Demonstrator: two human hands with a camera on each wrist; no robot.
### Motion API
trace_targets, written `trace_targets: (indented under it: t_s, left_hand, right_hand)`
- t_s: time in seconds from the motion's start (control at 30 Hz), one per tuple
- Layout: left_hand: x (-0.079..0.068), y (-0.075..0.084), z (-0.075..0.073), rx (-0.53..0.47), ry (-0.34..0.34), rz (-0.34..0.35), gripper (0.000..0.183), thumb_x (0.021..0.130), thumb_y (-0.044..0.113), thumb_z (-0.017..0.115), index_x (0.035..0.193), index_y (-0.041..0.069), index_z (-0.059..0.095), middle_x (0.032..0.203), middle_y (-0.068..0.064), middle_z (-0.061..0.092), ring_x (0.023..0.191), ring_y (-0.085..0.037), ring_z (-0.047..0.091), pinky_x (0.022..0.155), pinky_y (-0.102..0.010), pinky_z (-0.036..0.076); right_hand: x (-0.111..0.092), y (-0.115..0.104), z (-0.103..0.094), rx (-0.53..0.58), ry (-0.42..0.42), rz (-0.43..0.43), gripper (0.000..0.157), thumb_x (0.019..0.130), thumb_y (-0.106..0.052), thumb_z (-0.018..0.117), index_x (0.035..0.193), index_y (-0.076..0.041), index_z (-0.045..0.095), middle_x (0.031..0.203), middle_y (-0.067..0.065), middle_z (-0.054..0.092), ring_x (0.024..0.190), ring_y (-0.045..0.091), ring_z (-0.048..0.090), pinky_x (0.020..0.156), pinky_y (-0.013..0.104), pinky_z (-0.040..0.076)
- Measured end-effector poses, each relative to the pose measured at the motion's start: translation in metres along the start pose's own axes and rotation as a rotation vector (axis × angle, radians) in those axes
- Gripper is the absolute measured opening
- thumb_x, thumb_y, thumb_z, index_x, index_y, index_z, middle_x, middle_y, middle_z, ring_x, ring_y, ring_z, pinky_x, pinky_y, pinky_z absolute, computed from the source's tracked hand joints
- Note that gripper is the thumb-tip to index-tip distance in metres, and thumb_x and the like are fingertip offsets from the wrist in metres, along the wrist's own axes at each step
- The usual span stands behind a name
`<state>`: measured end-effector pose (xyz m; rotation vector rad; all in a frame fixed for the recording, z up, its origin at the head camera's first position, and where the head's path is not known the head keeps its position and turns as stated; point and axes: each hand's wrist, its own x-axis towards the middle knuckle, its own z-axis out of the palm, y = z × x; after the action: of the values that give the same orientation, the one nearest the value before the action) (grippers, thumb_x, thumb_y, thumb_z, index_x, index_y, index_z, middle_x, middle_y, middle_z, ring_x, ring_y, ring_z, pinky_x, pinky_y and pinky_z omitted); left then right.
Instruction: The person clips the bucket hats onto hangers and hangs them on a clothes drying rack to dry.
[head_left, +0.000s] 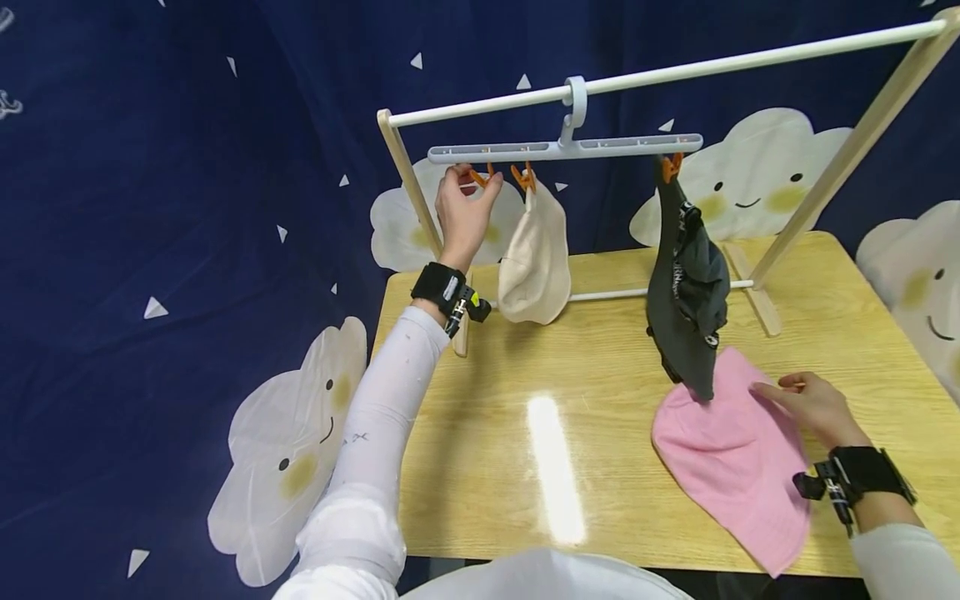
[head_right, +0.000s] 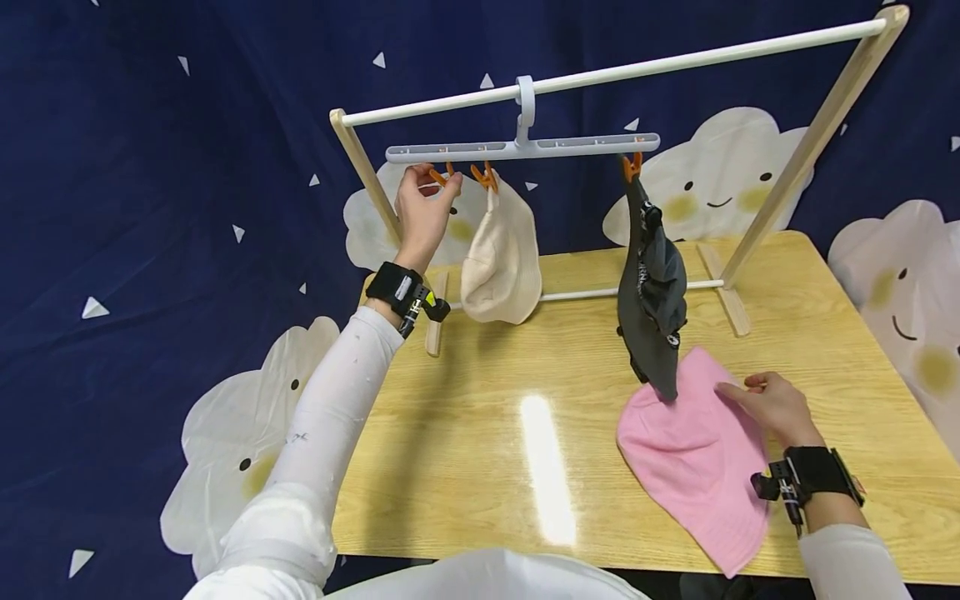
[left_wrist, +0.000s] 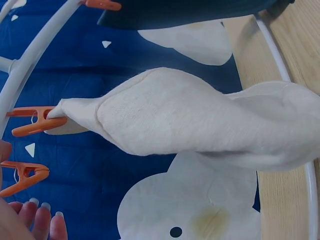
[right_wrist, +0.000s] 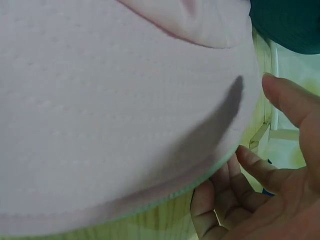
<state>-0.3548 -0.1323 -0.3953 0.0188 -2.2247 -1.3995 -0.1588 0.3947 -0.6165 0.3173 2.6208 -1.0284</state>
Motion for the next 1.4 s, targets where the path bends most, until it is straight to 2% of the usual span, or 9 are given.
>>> trace_targets:
  t_s: [0.13, 0.27, 0.37, 0.47, 0.63, 0.8, 0.93, 1.13, 1.4]
  left_hand:
    - [0.000, 0.004, -0.001, 0.006, 0.010, -0.007, 0.049, 0.092, 0.045, 0.078, 0.124, 0.009, 0.068, 0.111, -0.006, 0.072, 0.104, -0.019, 0.068, 0.088, -0.024, 0.050]
    - [-0.002, 0.009, -0.001, 0.026, 0.064, -0.027, 0.052, 0.090, 0.051, 0.080, 0.118, 0.009, 0.069, 0.102, -0.003, 0.070, 0.093, -0.012, 0.063, 0.081, -0.024, 0.048]
    - [-0.002, 0.011, -0.001, 0.031, 0.114, -0.034, 0.057, 0.089, 0.053, 0.080, 0.115, 0.005, 0.063, 0.094, 0.000, 0.059, 0.084, -0.012, 0.055, 0.075, -0.026, 0.042]
    - [-0.001, 0.011, 0.000, 0.047, 0.134, -0.035, 0.060, 0.089, 0.054, 0.079, 0.113, 0.003, 0.059, 0.086, 0.002, 0.050, 0.079, -0.013, 0.049, 0.072, -0.027, 0.039]
    - [0.001, 0.009, 0.000, 0.092, 0.143, -0.046, 0.054, 0.089, 0.056, 0.077, 0.104, 0.007, 0.060, 0.081, 0.004, 0.053, 0.075, -0.014, 0.053, 0.069, -0.028, 0.040]
    - [0.000, 0.011, 0.003, 0.153, 0.153, -0.053, 0.048, 0.090, 0.058, 0.076, 0.098, 0.013, 0.060, 0.079, 0.006, 0.058, 0.073, -0.015, 0.058, 0.067, -0.031, 0.041]
    - [0.001, 0.013, 0.005, 0.189, 0.165, -0.061, 0.047, 0.089, 0.061, 0.074, 0.097, 0.017, 0.059, 0.078, 0.008, 0.060, 0.074, -0.015, 0.059, 0.067, -0.032, 0.042]
    - [0.000, 0.011, 0.005, 0.201, 0.173, -0.047, 0.042, 0.091, 0.058, 0.072, 0.091, 0.018, 0.058, 0.075, 0.008, 0.062, 0.071, -0.016, 0.060, 0.065, -0.033, 0.041]
    - [-0.001, 0.011, 0.006, 0.148, 0.176, -0.020, 0.044, 0.088, 0.055, 0.077, 0.083, 0.018, 0.054, 0.075, 0.006, 0.063, 0.069, -0.015, 0.060, 0.064, -0.030, 0.042]
  right_hand:
    - [0.004, -0.006, -0.003, -0.017, -0.051, 0.032, 0.100, 0.097, -0.066, 0.059, 0.138, 0.022, 0.035, 0.134, 0.049, 0.040, 0.116, 0.061, 0.045, 0.088, 0.065, 0.045]
    - [0.010, -0.011, -0.005, -0.047, -0.079, -0.009, 0.099, 0.100, -0.065, 0.053, 0.140, 0.024, 0.034, 0.138, 0.052, 0.036, 0.120, 0.066, 0.041, 0.094, 0.071, 0.042]
    - [0.013, -0.012, -0.001, -0.071, -0.039, -0.069, 0.084, 0.105, -0.058, 0.047, 0.134, 0.021, 0.044, 0.133, 0.051, 0.043, 0.115, 0.063, 0.047, 0.086, 0.061, 0.046]
    - [0.011, -0.010, 0.004, -0.061, 0.047, -0.114, 0.063, 0.109, -0.046, 0.045, 0.122, 0.015, 0.055, 0.119, 0.044, 0.054, 0.100, 0.051, 0.054, 0.074, 0.042, 0.044]
    - [0.005, -0.007, 0.008, -0.030, 0.160, -0.153, 0.050, 0.111, -0.036, 0.047, 0.113, 0.011, 0.063, 0.107, 0.034, 0.063, 0.088, 0.033, 0.054, 0.063, 0.024, 0.038]
    - [-0.004, -0.008, 0.010, 0.014, 0.179, -0.116, 0.056, 0.106, -0.046, 0.056, 0.113, 0.009, 0.063, 0.094, 0.022, 0.061, 0.083, 0.027, 0.051, 0.060, 0.027, 0.036]
    - [-0.010, -0.010, 0.013, 0.017, 0.239, -0.137, 0.051, 0.104, -0.044, 0.062, 0.112, 0.007, 0.064, 0.087, 0.013, 0.059, 0.076, 0.020, 0.048, 0.058, 0.028, 0.036]
    - [-0.023, -0.014, 0.017, 0.055, 0.321, -0.172, 0.046, 0.108, -0.035, 0.058, 0.118, 0.009, 0.065, 0.084, 0.008, 0.065, 0.069, 0.007, 0.047, 0.056, 0.024, 0.038]
    - [-0.050, -0.018, 0.010, 0.202, 0.415, -0.072, 0.047, 0.108, -0.037, 0.055, 0.126, 0.006, 0.063, 0.074, -0.016, 0.054, 0.071, 0.003, 0.046, 0.055, 0.022, 0.040]
